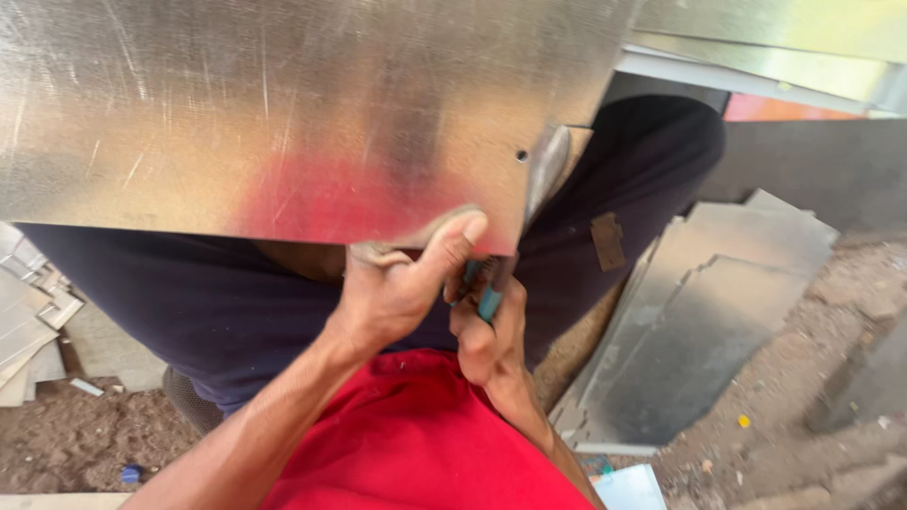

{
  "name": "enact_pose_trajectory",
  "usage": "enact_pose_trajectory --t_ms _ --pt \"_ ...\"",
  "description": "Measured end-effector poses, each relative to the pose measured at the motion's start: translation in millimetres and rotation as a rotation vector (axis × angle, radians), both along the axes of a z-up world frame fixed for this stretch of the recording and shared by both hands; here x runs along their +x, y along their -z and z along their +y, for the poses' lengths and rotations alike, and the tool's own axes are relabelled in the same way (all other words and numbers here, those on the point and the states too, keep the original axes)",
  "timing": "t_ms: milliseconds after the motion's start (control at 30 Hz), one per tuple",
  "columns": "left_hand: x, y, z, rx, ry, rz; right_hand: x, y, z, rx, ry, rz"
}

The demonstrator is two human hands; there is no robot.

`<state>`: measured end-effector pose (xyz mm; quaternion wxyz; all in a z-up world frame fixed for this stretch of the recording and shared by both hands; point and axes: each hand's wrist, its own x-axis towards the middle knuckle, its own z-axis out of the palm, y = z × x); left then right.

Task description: The person cuts small notches and strips from several metal sheets using shears while holding the sheets by hand.

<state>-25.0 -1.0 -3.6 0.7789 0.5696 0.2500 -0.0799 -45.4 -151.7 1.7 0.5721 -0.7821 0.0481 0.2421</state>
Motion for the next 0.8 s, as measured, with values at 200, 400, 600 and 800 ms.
enact_pose_trajectory --t_ms 200,400,600,800 --pt "-0.1 10.1 9.7 -0.125 0.169 0.084 9.1 -8.8 -22.0 0.093 0.590 0.402" --pt "49.5 39.0 11.8 0.831 0.556 -0.333 -7.7 -32.1 -116.2 -0.661 -0.057 -0.028" --pt "83.3 51.6 -75.0 0.945 0.566 -0.212 -62.6 -11.4 -111.8 -0.316 0.258 0.137" --pt "74.1 59.4 -59.4 0.927 0.605 -0.231 -61.6 -10.1 -112.3 -0.306 0.290 0.083"
